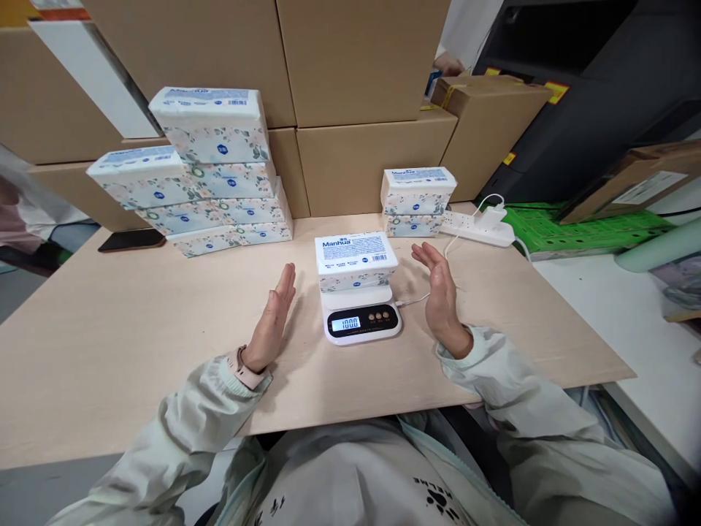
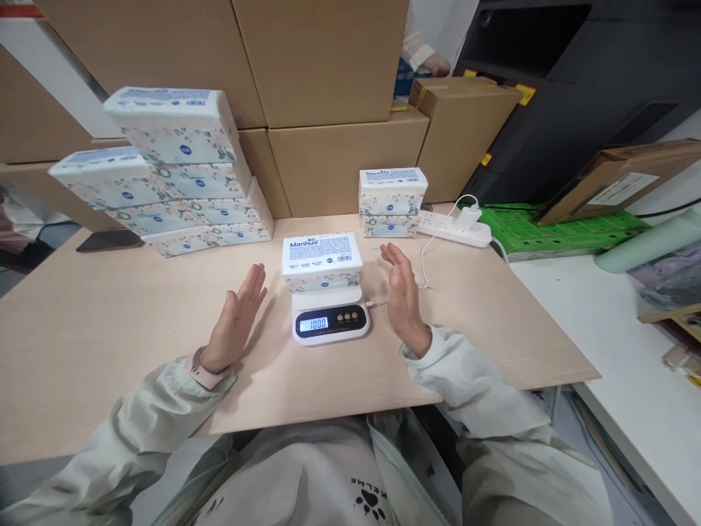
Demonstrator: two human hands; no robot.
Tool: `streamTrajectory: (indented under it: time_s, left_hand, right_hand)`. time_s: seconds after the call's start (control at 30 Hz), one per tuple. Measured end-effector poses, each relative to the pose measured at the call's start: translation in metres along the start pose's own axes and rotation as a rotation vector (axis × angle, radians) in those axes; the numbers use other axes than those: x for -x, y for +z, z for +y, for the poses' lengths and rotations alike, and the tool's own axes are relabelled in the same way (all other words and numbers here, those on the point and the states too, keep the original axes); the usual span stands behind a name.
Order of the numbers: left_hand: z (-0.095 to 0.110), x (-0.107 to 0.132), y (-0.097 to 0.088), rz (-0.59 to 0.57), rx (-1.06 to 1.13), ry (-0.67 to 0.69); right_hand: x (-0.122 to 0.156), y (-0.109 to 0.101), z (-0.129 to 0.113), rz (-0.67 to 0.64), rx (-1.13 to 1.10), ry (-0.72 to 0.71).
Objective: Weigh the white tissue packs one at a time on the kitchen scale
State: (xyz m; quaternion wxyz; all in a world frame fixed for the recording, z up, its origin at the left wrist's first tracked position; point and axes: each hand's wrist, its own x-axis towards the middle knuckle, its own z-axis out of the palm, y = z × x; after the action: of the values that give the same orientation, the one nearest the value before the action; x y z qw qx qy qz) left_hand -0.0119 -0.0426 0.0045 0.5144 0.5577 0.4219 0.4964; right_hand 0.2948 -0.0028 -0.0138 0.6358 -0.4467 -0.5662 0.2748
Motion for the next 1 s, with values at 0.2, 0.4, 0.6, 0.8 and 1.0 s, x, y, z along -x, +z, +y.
streamTrajectory:
  time_s: [0.2, 0.4, 0.6, 0.8, 1.0]
  left_hand:
    - [0.0048, 0.0007, 0.0024, 0.011, -0.026, -0.020]
    - [0.0059, 0.0002, 0.0040, 0.024, -0.023, -0.031]
    - [0.0039, 0.0000, 0.0031, 0.009, -0.004, -0.031]
    - [0.0037, -0.0010, 0.0035, 0.007, -0.015, -0.043]
    - [0.0042, -0.0009, 0.0042, 0.010, -0.005, -0.054]
  right_hand:
    - [0.0010, 0.0002, -0.0026, -0.003, 0.017, -0.002]
    - [0.0010, -0.0004, -0.0017, -0.006, 0.020, -0.004]
    - [0.0013, -0.0009, -0.0025, -0.015, 0.021, 0.000]
    - [0.0014, -0.0010, -0.0027, -0.017, 0.030, 0.009]
    - [0.0018, -0.0016, -0.0005, -0.023, 0.034, 0.010]
